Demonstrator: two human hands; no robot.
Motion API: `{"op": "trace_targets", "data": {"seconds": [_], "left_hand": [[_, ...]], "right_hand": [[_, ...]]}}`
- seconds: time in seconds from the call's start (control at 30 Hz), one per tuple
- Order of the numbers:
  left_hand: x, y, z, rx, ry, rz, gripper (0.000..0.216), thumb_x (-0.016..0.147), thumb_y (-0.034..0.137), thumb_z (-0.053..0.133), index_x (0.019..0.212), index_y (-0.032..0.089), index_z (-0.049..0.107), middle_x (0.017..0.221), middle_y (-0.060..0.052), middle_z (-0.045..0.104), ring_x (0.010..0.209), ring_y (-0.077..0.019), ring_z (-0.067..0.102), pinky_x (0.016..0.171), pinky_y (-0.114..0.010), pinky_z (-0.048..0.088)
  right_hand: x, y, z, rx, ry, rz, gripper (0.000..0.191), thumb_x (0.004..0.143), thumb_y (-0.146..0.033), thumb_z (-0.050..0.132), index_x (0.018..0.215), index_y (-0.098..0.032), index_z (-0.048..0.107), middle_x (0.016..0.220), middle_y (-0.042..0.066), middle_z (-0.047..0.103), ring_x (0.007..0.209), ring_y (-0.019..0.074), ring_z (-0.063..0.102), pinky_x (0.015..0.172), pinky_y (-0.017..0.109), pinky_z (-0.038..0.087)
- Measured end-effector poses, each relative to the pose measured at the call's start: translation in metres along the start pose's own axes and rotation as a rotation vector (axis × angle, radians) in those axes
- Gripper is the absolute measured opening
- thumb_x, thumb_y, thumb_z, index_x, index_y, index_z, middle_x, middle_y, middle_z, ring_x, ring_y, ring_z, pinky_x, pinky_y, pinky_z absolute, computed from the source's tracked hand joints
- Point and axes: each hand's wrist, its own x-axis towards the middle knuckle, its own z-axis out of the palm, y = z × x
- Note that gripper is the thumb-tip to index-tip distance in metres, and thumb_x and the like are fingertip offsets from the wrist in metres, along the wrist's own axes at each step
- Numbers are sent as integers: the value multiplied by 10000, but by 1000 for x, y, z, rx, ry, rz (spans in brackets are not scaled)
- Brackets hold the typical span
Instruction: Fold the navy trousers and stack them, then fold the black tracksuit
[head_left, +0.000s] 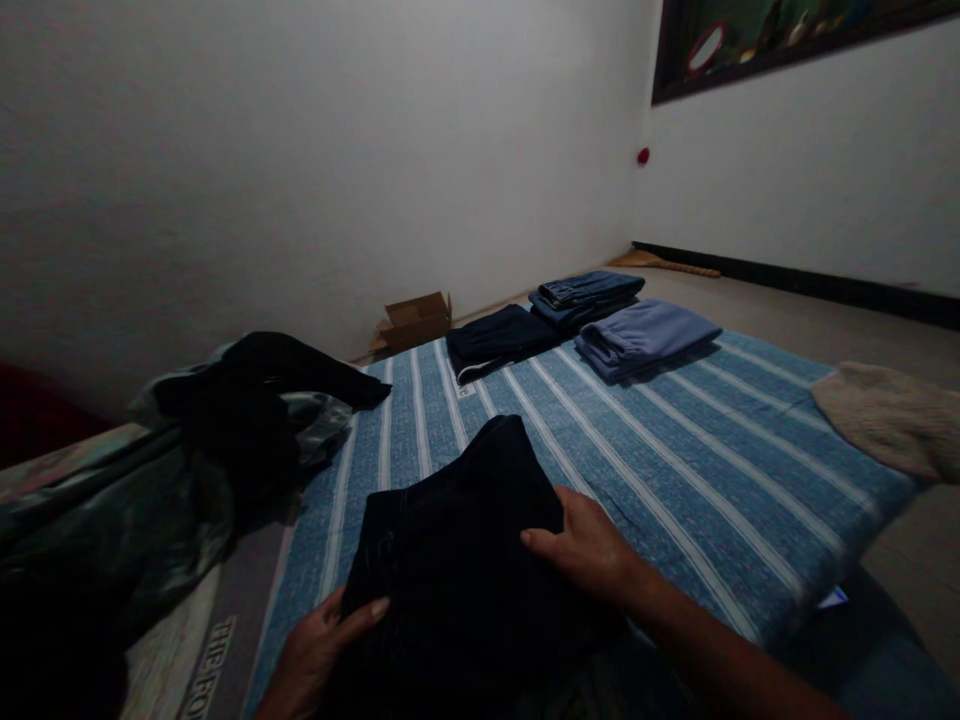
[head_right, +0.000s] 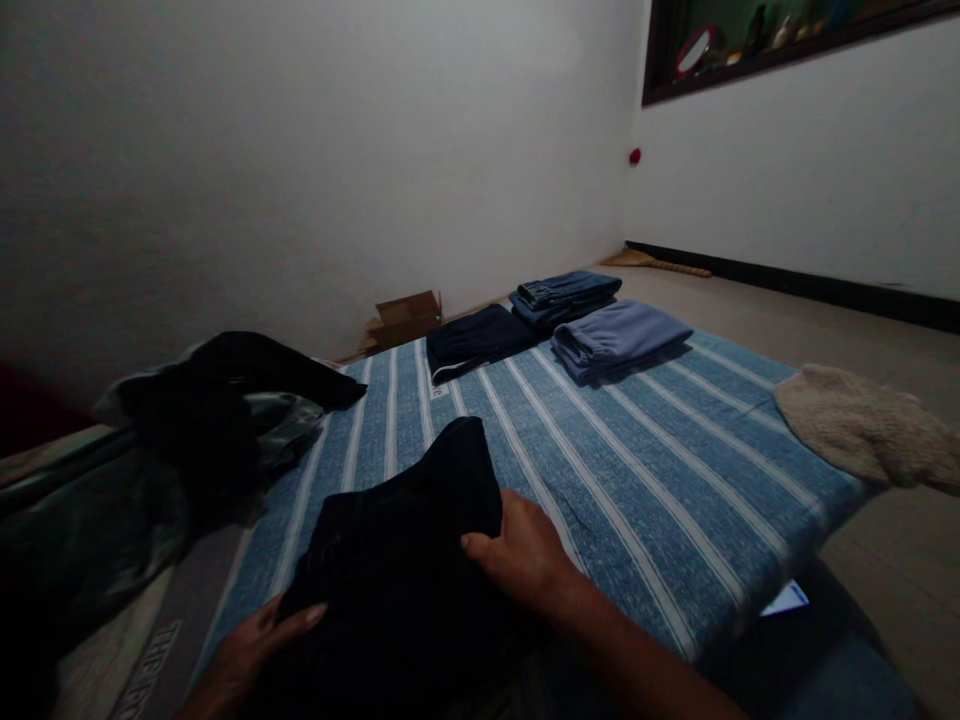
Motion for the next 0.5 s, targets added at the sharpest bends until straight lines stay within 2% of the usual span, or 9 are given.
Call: {"op": "trace_targets", "data": {"seconds": [0.07, 0.17, 0.3, 0.4, 0.5], "left_hand": [[0, 0, 0, 15, 10, -6, 543, 466, 167, 812, 967, 177, 602, 860, -86, 732, 816, -320, 687, 590, -329, 582], [2, -1, -2, 26, 1, -17, 554, 478, 180, 811, 988, 187, 597, 870, -79, 732, 813, -326, 686, 594, -353, 585], [7, -4, -5, 29, -18, -13, 514, 477, 218, 832, 938, 189, 607, 876, -75, 732, 802, -316, 688, 632, -349, 584], [9, -4, -7, 52, -4, -3, 525, 463, 252, 853, 928, 182, 619, 878, -79, 732, 824, -316, 685, 672, -345, 583], [6, -1, -11, 73, -30, -8, 565, 452, 299, 863, 953, 175, 633, 905, -89, 728, 884, -343, 668, 747, -395, 575]], "right_hand": [[-6, -8, 2, -166, 61, -71, 243, 710, -338, 607, 890, -177, 585, 856, 56, 648, 772, 226, 606, 614, 305, 422], [-7, -10, 3, -197, 65, -94, 247, 722, -342, 600, 908, -183, 575, 868, 53, 645, 784, 225, 604, 627, 309, 417], [-1, 4, -1, 82, -44, 4, 279, 693, -307, 641, 935, -180, 589, 874, 29, 667, 791, 214, 632, 625, 288, 463], [0, 19, -7, 300, -113, 61, 411, 665, -291, 689, 1039, -163, 580, 968, 44, 680, 868, 219, 645, 712, 301, 504], [-5, 31, -11, 376, -162, 95, 551, 627, -309, 737, 1122, -152, 554, 1041, 73, 670, 920, 235, 642, 768, 320, 514]]}}
